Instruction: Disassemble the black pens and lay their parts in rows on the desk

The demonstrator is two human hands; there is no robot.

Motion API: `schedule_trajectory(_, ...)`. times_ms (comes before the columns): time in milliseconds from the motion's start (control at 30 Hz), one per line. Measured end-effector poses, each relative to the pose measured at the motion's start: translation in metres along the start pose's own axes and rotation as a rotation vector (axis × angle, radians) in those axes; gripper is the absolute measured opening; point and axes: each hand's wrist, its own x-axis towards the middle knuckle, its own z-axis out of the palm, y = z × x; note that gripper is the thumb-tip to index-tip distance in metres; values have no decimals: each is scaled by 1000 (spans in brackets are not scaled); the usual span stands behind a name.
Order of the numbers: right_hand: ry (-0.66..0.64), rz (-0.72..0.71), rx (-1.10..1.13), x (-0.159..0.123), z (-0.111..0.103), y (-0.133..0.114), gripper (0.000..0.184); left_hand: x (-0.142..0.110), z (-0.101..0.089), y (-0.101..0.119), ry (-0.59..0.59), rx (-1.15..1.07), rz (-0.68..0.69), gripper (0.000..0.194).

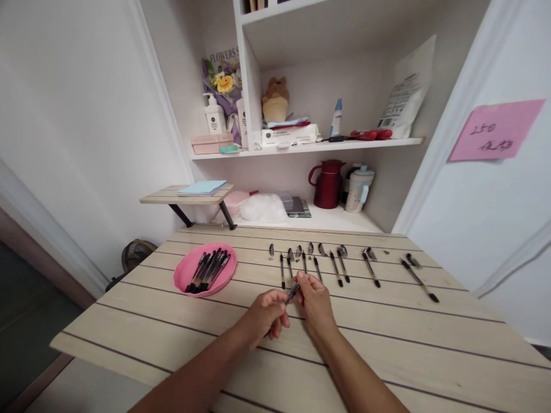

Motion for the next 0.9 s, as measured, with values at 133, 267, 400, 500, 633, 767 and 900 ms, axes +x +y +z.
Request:
schedule_trajectory(133, -20, 31, 2, -2, 4, -1, 39, 0, -2, 0, 36, -30, -6, 26)
schedule_trajectory(267, -90, 20, 11, -5, 6, -6, 40, -2, -4, 3, 43, -67, -32, 27)
schedule_trajectory(400, -79, -14, 30, -3, 3, -10, 41, -2, -7, 4, -16, -134, -29, 27)
schedule_trajectory(500, -37, -46, 48, 2, -3, -9, 41, -3, -9, 4, -81, -158, -29, 27)
schedule_trajectory(633, -22, -59, 67, 6, -7, -5, 43, -4, -10, 4, -105, -146, -40, 36)
schedule_trajectory(767, -37, -51, 70, 8, -8, -2, 43, -6, -10, 5, -93, -84, -15, 43)
schedule_trajectory(900, 42, -86, 149, 13, -13, -3, 32, -8, -10, 7, -84, -62, -35, 38)
